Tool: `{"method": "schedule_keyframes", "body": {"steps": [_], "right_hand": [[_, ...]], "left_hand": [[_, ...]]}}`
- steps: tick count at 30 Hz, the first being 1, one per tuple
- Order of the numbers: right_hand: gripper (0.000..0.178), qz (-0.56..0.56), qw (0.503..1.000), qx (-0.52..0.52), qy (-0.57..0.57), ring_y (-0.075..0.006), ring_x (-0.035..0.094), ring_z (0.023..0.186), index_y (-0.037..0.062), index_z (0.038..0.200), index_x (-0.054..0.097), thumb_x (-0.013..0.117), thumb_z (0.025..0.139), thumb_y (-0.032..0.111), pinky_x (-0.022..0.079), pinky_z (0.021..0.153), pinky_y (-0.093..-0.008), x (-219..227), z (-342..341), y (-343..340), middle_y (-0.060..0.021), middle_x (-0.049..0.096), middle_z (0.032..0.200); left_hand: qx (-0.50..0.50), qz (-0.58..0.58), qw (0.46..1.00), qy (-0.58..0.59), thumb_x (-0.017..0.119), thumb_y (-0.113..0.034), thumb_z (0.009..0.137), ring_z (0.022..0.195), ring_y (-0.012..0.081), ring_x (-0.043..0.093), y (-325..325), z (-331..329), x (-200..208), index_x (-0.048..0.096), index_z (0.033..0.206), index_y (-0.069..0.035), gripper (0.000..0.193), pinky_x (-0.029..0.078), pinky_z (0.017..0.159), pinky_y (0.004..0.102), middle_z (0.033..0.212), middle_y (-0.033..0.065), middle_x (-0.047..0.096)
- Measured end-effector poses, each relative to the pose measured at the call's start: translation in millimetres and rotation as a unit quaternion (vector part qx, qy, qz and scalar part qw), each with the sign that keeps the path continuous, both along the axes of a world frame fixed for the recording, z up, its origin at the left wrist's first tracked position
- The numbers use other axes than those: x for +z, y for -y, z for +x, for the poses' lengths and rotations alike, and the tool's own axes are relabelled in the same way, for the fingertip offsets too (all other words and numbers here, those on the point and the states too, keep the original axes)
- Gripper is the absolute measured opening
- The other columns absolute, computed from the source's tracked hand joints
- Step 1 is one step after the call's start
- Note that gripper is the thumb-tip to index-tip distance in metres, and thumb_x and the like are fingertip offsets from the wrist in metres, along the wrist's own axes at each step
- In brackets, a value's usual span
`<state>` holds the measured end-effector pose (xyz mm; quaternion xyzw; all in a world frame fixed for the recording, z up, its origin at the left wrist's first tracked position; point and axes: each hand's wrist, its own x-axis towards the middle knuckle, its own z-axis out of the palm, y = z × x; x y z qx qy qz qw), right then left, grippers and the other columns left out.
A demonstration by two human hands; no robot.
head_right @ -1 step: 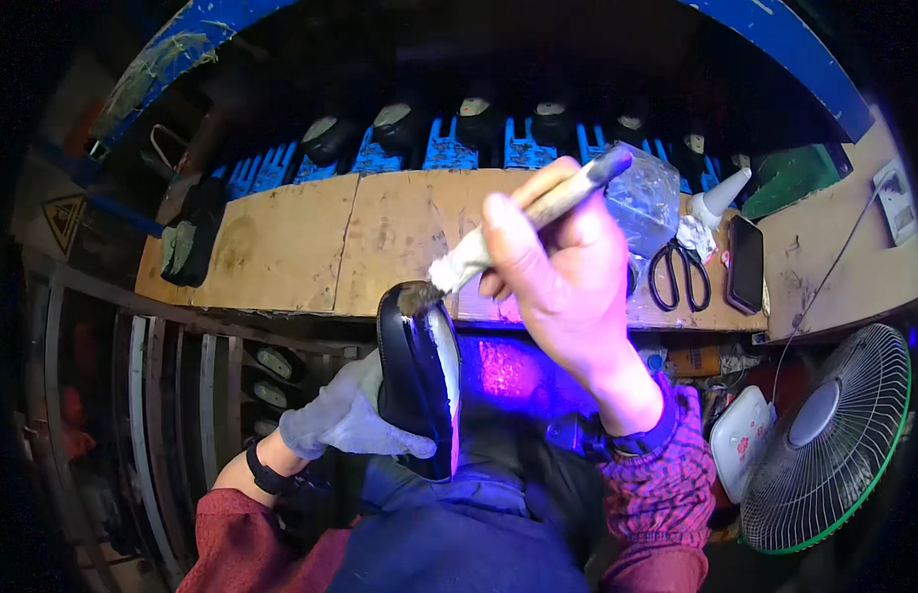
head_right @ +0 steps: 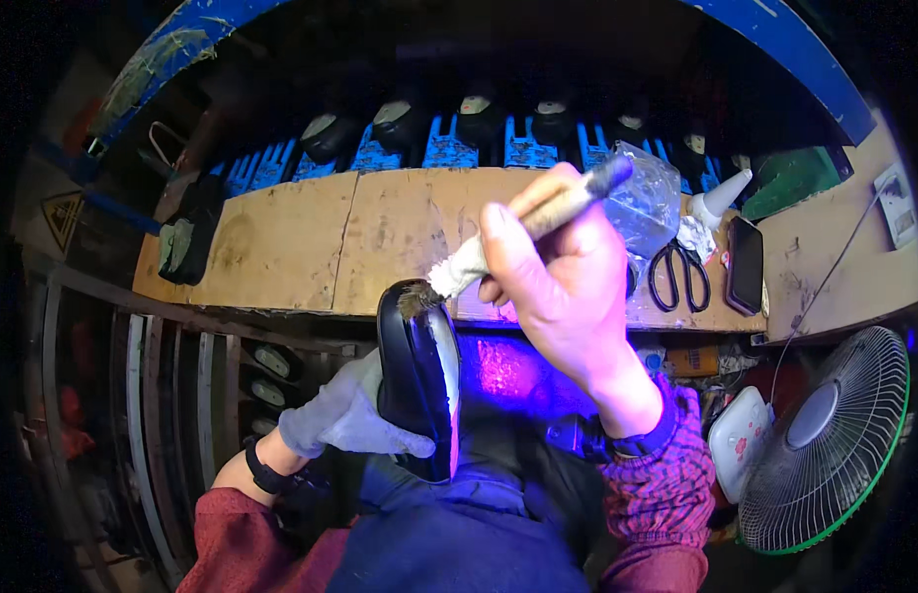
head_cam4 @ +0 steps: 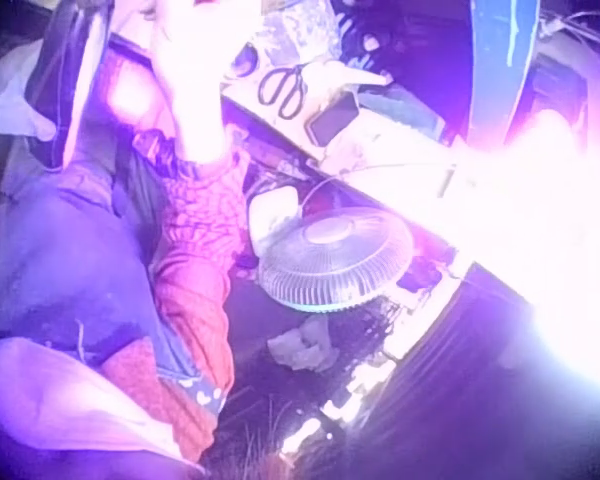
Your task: Apply adhesive to the edges of shoe soles using a brush and place the finished shoes on a drying rack.
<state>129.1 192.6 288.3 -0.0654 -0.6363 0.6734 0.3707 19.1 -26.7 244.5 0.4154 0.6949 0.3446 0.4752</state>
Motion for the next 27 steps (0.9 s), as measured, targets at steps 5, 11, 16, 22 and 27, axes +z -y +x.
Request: {"method": "schedule_keyframes", "body": {"steps": [5,11,16,22,27], "right_hand": [[0.014,0.15,0.988,-0.019,-0.005,-0.0123,0.064,0.065,0.0011,0.091,0.057,0.068,0.094,0.008,0.049,0.06,-0.0252,-10,6,-3,-0.0083,0.065,0.079],[0.013,0.106,0.993,0.05,-0.027,-0.0148,0.065,0.071,0.001,0.089,0.059,0.071,0.091,0.006,0.05,0.064,-0.0275,-42,3,2,-0.0097,0.067,0.084],[0.009,0.2,0.973,0.034,0.111,-0.0127,0.066,0.069,0.0017,0.091,0.062,0.07,0.09,0.004,0.05,0.06,-0.0283,-59,27,1,-0.0073,0.067,0.082],[0.009,0.059,0.967,-0.195,0.157,-0.0107,0.064,0.061,0.0033,0.094,0.055,0.058,0.101,0.008,0.051,0.056,-0.0244,-64,62,-50,-0.0055,0.067,0.073],[0.016,0.41,0.813,-0.321,0.26,-0.0178,0.064,0.064,0.0003,0.088,0.058,0.073,0.09,0.006,0.049,0.059,-0.0301,-86,85,-100,-0.0081,0.062,0.076]], "left_hand": [[-0.015,0.012,1.0,0.003,0.092,-0.03,0.067,0.121,0.0243,0.059,-4,-14,-11,0.043,0.144,-0.002,0.096,0.049,0.104,0.0372,0.134,0.0148,0.057],[0.033,0.027,0.979,0.2,0.085,-0.011,0.074,0.111,0.0154,0.058,-16,-27,-14,0.05,0.14,0.0,0.076,0.049,0.098,0.032,0.123,0.0059,0.064],[0.06,0.045,0.949,0.307,0.072,-0.012,0.087,0.102,0.0132,0.062,-22,-42,-37,0.059,0.131,-0.001,0.047,0.05,0.094,0.0297,0.113,0.0037,0.067],[0.25,0.145,0.721,0.63,0.052,-0.044,0.103,0.107,0.0171,0.065,-21,-28,-74,0.056,0.136,-0.005,0.051,0.051,0.1,0.0338,0.122,0.0099,0.066],[0.246,0.243,0.641,0.685,0.033,-0.052,0.107,0.132,0.0211,0.052,-1,21,-89,0.032,0.155,-0.009,0.065,0.037,0.116,0.0371,0.148,0.0099,0.05]]}}
